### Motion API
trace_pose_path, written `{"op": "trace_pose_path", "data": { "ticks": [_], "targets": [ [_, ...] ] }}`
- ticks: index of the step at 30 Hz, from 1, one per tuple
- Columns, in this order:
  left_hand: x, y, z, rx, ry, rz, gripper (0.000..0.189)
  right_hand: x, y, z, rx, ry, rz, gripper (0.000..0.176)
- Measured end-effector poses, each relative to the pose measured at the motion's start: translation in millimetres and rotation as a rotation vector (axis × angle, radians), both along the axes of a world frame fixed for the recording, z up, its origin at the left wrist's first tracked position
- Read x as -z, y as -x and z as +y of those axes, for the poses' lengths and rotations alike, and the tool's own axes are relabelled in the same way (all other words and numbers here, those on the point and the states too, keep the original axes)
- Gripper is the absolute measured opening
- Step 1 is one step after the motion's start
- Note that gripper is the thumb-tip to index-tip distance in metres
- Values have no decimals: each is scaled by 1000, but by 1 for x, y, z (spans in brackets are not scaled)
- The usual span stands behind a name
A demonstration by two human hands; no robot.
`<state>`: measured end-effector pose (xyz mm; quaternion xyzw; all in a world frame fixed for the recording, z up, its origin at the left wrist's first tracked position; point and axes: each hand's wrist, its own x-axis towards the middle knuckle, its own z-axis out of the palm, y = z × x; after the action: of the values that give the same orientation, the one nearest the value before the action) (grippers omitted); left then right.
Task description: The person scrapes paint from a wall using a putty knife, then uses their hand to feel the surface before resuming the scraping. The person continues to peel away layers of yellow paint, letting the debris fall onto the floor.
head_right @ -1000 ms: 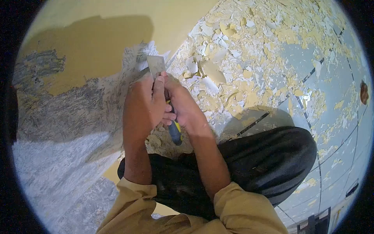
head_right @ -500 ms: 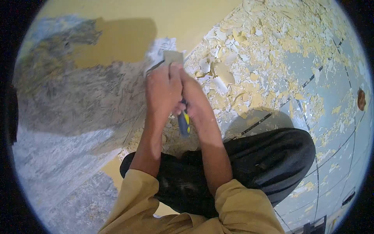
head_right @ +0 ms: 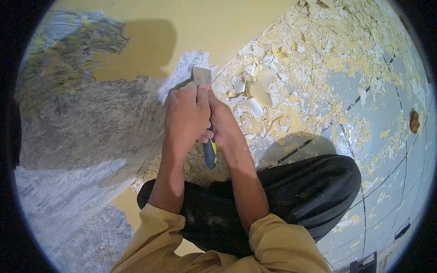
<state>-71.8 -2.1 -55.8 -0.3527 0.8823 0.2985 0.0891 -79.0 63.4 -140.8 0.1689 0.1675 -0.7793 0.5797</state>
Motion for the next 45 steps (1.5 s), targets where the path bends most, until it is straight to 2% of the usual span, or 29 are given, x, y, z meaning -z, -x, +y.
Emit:
{"op": "trace_pose_path", "data": {
  "ticks": [5,8,9,11,13,14,15,17,18,21,24,26,28,30,33,36,39,41,45],
  "targets": [
    [0,4,5,48,96,-2,32,-4,6,4,-20,-43,78,47],
    [2,11,7,-30,33,-41,32,-9,9,9,-25,-2,38,46],
    [4,15,9,-27,-13,26,32,-4,11,10,-27,-1,34,46],
    [18,21,12,-33,-39,106,32,14,23,3,116,-258,170,45],
    [43,25,8,173,326,284,33,16,23,-1,183,-250,153,44],
    [46,23,8,143,267,220,33,17,22,0,185,-236,107,43],
    [41,25,8,145,272,227,33,15,25,-1,195,-222,66,43],
    [32,20,8,68,44,120,32,13,21,-4,203,-220,5,42],
    [26,16,10,67,38,112,32,11,17,-4,206,-216,-50,41],
    [19,5,6,167,179,110,32,6,3,0,164,-128,53,40],
    [24,-5,-1,295,273,84,32,7,-13,-6,210,-75,-49,41],
    [22,-4,-2,103,87,-109,32,5,-15,-9,187,-62,-67,42],
    [20,-2,-5,109,64,-116,31,7,-15,-9,166,-57,-96,43],
    [21,-4,-6,109,38,-131,31,10,-15,-7,137,-40,-10,45],
    [24,-5,-2,123,116,-36,31,12,-13,-8,141,-30,-12,46],
    [7,-2,-5,172,177,12,31,1,-14,-10,141,-26,-26,47],
    [-6,-5,-6,135,92,-50,31,-6,-13,-10,139,-20,-36,47],
    [-7,-6,-3,221,246,-13,32,-13,-11,-11,141,-29,-22,47],
    [-25,-5,-1,166,215,-30,33,-32,-3,-2,69,11,-55,47]
  ]
}}
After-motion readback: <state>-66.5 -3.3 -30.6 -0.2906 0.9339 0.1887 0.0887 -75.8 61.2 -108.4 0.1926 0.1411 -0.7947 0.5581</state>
